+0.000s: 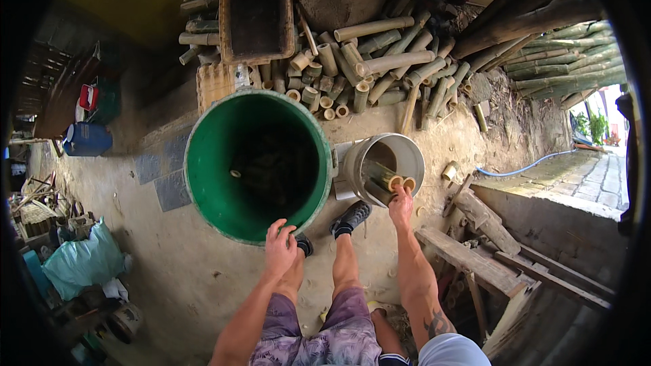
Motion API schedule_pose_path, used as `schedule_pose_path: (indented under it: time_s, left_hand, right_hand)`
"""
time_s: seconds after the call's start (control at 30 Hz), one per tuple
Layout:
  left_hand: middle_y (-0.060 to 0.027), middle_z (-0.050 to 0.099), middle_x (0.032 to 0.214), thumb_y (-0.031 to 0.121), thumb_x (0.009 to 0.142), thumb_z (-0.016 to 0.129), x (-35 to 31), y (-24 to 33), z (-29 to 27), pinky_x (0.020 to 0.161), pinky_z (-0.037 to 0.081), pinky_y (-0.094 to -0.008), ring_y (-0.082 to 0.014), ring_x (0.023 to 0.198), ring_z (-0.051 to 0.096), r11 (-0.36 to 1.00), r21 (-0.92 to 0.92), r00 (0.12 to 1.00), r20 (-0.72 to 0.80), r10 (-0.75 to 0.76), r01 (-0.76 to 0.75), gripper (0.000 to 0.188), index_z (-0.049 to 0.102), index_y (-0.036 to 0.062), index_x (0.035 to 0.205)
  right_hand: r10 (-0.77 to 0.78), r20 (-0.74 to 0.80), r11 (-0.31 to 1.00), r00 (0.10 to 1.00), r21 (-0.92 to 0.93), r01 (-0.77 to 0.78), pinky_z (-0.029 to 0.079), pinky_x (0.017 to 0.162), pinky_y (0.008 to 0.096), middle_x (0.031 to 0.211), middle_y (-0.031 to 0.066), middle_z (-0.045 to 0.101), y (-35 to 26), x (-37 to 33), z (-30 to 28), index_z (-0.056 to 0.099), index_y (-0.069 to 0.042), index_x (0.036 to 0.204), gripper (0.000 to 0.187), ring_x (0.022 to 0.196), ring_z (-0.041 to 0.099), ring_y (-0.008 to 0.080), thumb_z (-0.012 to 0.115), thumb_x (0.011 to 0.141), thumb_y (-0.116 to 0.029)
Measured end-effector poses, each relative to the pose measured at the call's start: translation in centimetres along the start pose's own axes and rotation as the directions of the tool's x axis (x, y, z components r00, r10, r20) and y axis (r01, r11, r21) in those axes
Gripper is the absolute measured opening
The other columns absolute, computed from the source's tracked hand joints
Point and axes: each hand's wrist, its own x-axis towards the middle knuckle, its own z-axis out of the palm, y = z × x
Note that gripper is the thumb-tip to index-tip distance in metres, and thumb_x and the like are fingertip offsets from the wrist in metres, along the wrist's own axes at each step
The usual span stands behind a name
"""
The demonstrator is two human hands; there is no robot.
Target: The person moves a green bucket, then repeatedly picks up short bamboo segments from a wall-mounted rack, dips them into a white bucket of liquid, and returns them to the rack. The process is repeated multiple times with different pieces.
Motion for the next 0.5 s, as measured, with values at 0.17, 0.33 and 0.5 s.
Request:
schedule_pose_path:
  time_s: [0.17,0.33,0.5]
  left_hand:
    - [-0.0158,0.057,0.127,0.001,0.084,0.065,-0.9,-2.4,-2.5,0.096,0.049,-0.0467,-0.0369,0.114,0.058,0.999,0.05,0.999,0.036,-0.013,0.011,0.023,0.068,0.005,0.106]
    - [-0.0155,0.056,0.128,0.001,0.085,0.065,0.0,-3.9,-3.9,0.095,0.049,-0.0466,-0.0356,0.111,0.059,0.998,0.063,1.0,0.017,-0.021,0.019,0.024,0.066,0.0054,0.109]
    - [-0.0154,0.056,0.127,0.002,0.085,0.066,-0.1,-5.0,-4.3,0.095,0.049,-0.0462,-0.0348,0.11,0.06,0.995,0.062,0.997,0.026,-0.079,0.077,0.024,0.067,0.0054,0.109]
  right_hand:
    - [-0.007,-0.11,1.0,0.994,0.012,0.008,0.051,0.081,0.0485,0.1,0.021,0.063,-0.6,-1.2,-0.4,0.069,-0.006,0.113,0.044,0.094,0.062,0.0423,0.054,0.074,0.01]
    - [0.11,0.045,0.994,0.993,-0.006,-0.11,0.05,0.079,0.0475,0.098,0.0213,0.061,-1.4,-1.3,-0.9,0.067,-0.006,0.115,0.046,0.091,0.062,0.0418,0.053,0.074,0.009]
    - [0.048,0.028,0.999,0.998,-0.013,-0.048,0.05,0.079,0.0475,0.096,0.0216,0.061,-1.0,-1.0,-0.7,0.068,-0.005,0.112,0.043,0.092,0.061,0.043,0.053,0.074,0.008]
